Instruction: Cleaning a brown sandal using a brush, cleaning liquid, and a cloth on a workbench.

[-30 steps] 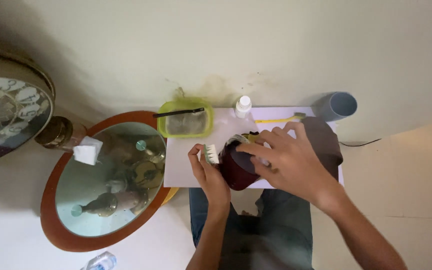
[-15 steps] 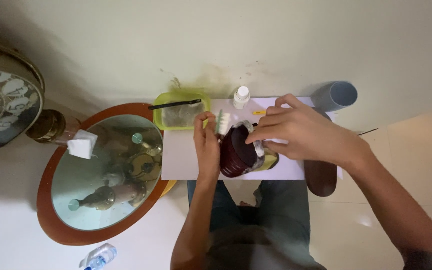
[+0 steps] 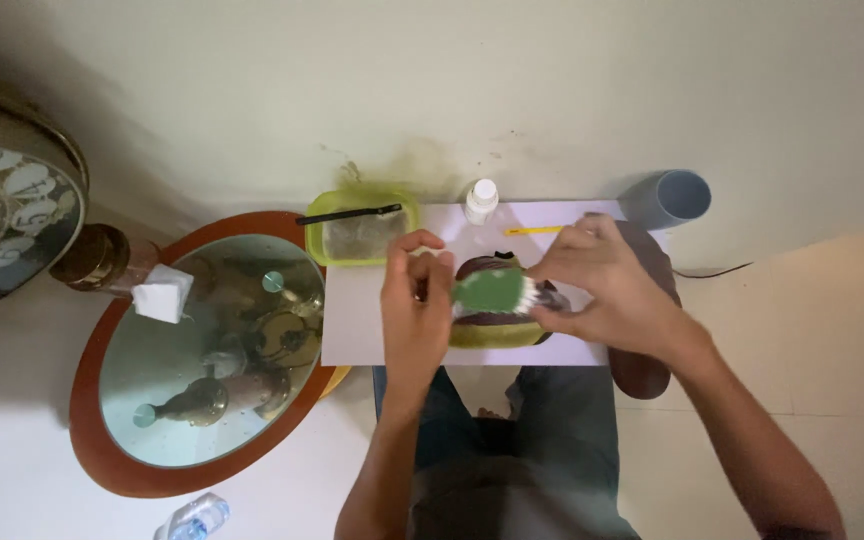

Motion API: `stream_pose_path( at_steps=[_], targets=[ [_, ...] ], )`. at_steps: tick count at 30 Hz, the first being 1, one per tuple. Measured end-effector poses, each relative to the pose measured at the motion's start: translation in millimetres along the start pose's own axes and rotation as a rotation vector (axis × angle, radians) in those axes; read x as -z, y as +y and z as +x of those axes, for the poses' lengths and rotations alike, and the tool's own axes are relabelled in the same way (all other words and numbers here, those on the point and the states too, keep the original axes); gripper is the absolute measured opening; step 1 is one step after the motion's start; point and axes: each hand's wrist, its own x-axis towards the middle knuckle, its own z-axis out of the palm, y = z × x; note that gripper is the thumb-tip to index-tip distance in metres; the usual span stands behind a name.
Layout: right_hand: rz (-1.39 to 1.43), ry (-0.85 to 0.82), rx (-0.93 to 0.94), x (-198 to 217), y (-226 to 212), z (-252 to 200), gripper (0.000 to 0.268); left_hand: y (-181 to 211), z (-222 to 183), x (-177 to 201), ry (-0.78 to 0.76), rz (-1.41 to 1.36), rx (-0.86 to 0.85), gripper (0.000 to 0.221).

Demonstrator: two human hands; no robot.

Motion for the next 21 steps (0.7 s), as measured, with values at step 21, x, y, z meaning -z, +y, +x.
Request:
stream_pose_path(
  at_steps=[21],
  targets=[
    [0.240, 0.407, -0.191, -21, -37, -18, 0.021, -66, -14, 16, 0.044, 0.184, 0.092, 0.015]
  ],
)
